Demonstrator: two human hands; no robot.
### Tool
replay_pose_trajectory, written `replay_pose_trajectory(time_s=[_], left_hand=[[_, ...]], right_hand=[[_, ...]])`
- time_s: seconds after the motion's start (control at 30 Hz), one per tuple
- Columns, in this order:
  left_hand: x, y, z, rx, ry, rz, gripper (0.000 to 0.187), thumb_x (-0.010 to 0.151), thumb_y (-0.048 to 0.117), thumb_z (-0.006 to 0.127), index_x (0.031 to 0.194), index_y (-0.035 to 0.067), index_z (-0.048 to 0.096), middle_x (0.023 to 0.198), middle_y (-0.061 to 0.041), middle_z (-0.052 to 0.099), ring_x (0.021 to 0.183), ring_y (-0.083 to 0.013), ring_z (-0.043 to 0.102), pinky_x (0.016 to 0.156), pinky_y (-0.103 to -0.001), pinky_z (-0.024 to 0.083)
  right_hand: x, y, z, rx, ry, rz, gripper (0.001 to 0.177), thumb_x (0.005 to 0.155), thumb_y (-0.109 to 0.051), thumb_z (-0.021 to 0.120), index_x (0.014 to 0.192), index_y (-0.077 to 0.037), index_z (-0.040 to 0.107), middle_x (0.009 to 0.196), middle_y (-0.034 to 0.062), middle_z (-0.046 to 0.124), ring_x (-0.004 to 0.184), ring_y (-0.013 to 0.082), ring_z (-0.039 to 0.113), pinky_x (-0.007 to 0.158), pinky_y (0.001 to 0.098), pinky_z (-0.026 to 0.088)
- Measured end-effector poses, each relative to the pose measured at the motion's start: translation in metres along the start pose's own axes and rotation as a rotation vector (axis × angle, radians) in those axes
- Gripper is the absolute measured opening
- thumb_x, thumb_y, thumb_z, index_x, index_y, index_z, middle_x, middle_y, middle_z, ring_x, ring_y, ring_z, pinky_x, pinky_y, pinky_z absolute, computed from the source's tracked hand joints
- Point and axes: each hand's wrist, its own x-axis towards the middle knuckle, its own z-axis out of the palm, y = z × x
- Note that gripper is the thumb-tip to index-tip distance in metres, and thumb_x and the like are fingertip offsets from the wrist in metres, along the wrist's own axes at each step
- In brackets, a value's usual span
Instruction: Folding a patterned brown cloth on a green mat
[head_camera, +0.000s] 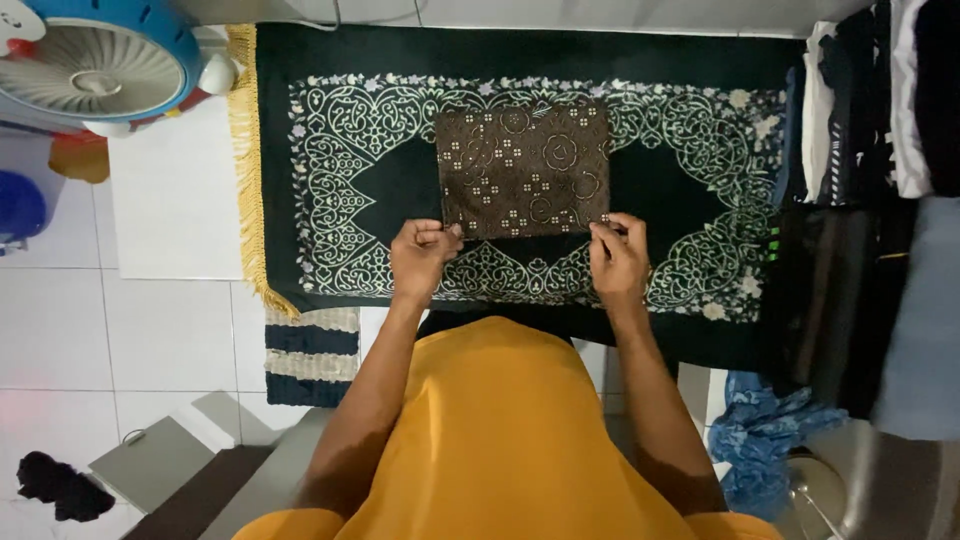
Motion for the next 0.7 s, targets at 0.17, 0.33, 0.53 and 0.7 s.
replay_pose_trajectory(time_s=[0.17, 0.33, 0.53, 0.7], left_hand=[[-0.003, -0.005, 0.007, -0.126, 0.040, -0.091, 0.037, 0.083, 0.005, 0.086, 0.109, -0.005, 0.062, 0.095, -0.024, 0.074, 0.083, -0.0327, 0.078, 0.074, -0.037, 0.067], [0.000, -0.014, 0.004, -0.144, 0.046, -0.076, 0.038, 0.085, 0.005, 0.084, 0.112, -0.004, 0.059, 0.091, -0.020, 0.071, 0.081, -0.0291, 0.078, 0.072, -0.032, 0.068], [0.006, -0.028, -0.003, -0.085, -0.009, -0.033, 0.029, 0.089, 0.007, 0.080, 0.107, -0.002, 0.059, 0.087, -0.018, 0.072, 0.081, -0.0265, 0.077, 0.072, -0.031, 0.067], [0.009, -0.023, -0.008, -0.026, -0.068, -0.071, 0.032, 0.088, 0.005, 0.078, 0.108, -0.002, 0.055, 0.082, -0.014, 0.068, 0.074, -0.0244, 0.077, 0.066, -0.029, 0.066]], right_hand=[[0.002, -0.006, -0.003, 0.074, 0.012, 0.002, 0.014, 0.095, -0.004, 0.071, 0.107, -0.002, 0.079, 0.119, 0.0163, 0.062, 0.100, 0.0333, 0.070, 0.084, 0.0384, 0.059], [0.000, -0.004, -0.005, 0.083, 0.046, 0.000, 0.014, 0.093, 0.000, 0.074, 0.106, -0.003, 0.080, 0.116, 0.0140, 0.064, 0.098, 0.0310, 0.071, 0.085, 0.0368, 0.059], [-0.001, -0.007, -0.005, 0.112, 0.060, -0.004, 0.013, 0.095, 0.002, 0.072, 0.106, 0.000, 0.079, 0.112, 0.0165, 0.064, 0.095, 0.0341, 0.072, 0.082, 0.0393, 0.060], [0.000, -0.005, -0.004, 0.052, 0.028, -0.018, 0.015, 0.096, -0.003, 0.071, 0.109, -0.002, 0.078, 0.112, 0.0146, 0.065, 0.092, 0.0331, 0.071, 0.080, 0.0411, 0.060]])
